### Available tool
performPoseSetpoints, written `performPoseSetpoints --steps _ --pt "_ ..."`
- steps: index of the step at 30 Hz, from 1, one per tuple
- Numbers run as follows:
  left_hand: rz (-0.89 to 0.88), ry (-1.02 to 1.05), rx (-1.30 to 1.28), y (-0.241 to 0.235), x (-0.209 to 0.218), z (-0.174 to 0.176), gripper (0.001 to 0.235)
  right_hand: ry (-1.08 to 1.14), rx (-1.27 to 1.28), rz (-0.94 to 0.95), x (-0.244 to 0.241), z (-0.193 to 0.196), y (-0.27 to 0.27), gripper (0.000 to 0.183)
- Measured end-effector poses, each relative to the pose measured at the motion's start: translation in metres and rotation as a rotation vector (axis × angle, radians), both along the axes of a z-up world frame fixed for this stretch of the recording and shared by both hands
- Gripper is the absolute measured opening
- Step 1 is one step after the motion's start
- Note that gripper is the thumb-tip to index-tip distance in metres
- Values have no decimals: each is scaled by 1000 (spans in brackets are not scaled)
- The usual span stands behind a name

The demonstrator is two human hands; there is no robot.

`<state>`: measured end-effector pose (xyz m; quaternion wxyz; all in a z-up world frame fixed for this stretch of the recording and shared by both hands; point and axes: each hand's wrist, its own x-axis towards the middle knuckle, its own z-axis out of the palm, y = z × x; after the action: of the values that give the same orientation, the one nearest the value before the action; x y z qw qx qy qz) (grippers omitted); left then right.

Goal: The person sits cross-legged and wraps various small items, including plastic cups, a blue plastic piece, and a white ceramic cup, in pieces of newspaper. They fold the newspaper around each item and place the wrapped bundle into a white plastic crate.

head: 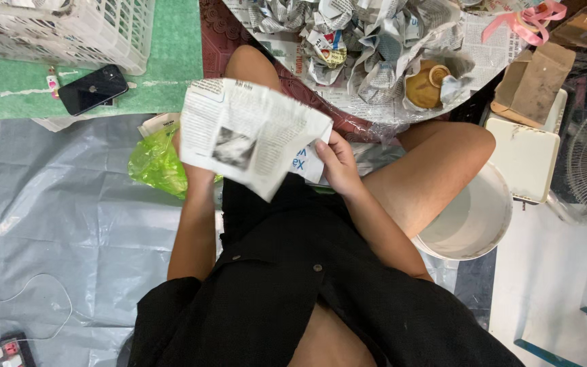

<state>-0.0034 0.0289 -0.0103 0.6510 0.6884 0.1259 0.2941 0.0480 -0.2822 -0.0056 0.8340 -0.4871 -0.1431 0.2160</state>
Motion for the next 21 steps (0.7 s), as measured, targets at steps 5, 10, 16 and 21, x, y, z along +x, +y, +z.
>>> performPoseSetpoints --steps 5,10,16,21 --pt "-1 -74 416 -19 -8 71 105 18 -135 48 2 5 5 24" --pt "-115 45 697 -28 5 115 98 49 -325 259 15 -1 -3 23" --pt "-152 141 963 -44 42 109 74 -474 -807 317 39 18 -13 27" --pt "-146 132 980 -23 71 109 50 -440 -1018 495 83 99 -22 28"
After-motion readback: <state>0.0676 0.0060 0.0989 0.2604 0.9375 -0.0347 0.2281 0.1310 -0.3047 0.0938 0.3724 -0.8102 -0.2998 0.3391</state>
